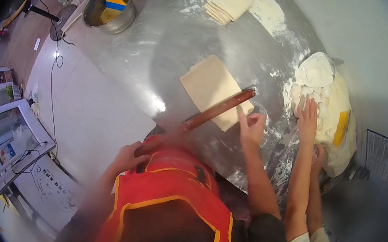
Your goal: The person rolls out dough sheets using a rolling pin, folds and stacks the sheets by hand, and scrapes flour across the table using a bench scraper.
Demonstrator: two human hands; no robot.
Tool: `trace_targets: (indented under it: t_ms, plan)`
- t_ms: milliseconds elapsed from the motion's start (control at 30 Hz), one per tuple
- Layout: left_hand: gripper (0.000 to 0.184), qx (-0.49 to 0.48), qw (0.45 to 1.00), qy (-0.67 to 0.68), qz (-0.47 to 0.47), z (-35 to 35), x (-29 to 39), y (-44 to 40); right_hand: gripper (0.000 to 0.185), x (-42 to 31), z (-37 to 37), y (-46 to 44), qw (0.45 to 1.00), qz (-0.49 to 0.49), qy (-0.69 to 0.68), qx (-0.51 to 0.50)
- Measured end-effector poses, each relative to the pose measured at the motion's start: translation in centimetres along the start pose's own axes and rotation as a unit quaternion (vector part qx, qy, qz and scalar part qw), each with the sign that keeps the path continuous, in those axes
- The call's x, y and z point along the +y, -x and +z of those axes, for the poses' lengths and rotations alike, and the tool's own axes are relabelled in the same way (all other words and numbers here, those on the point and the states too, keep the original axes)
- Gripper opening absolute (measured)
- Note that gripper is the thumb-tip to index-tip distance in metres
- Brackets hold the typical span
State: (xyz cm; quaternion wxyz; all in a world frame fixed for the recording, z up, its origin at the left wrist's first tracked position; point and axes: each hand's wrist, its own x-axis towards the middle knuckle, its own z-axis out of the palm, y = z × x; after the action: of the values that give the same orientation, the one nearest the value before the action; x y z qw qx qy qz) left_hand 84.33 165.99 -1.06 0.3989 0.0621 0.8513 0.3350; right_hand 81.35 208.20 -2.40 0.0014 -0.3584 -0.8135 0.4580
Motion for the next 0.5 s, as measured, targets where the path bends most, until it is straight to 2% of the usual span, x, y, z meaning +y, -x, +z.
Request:
trace_targets:
  t_ms: [100, 133, 167, 233, 267, 367, 500]
  plan:
    - [0.035, 0.069, 0.997, -0.03, 0.012, 0.3, 1.4, 1.3, 0.059, -1.8, 2.7, 2.9, 0.999, 0.017, -0.017, 0.037]
    - [0.033, 0.089, 0.995, -0.04, 0.014, 0.6, 1.7, 1.7, 0.066, -1.8, 3.3, 3.3, 0.98, -0.144, 0.081, 0.11]
    - [0.032, 0.11, 0.993, -0.048, 0.017, 0.9, 2.1, 1.9, 0.066, -1.6, 3.1, 3.6, 0.93, -0.274, 0.202, 0.14]
    - [0.03, 0.145, 0.988, -0.049, 0.012, 1.7, 2.7, 2.2, 0.062, -1.0, 2.9, 4.1, 0.861, -0.411, 0.292, 0.06]
    - [0.029, 0.163, 0.985, -0.049, 0.009, 2.0, 2.8, 2.3, 0.058, -0.7, 2.5, 5.2, 0.844, -0.368, 0.388, -0.047]
    - [0.026, 0.186, 0.981, -0.048, 0.012, 3.0, 2.5, 2.0, 0.057, 2.2, 1.0, 6.6, 0.879, -0.315, 0.352, -0.066]
    - [0.026, 0.172, 0.983, -0.068, 0.016, 4.0, 2.5, 2.1, 0.056, -2.0, 0.2, 4.9, 0.909, -0.367, 0.192, 0.042]
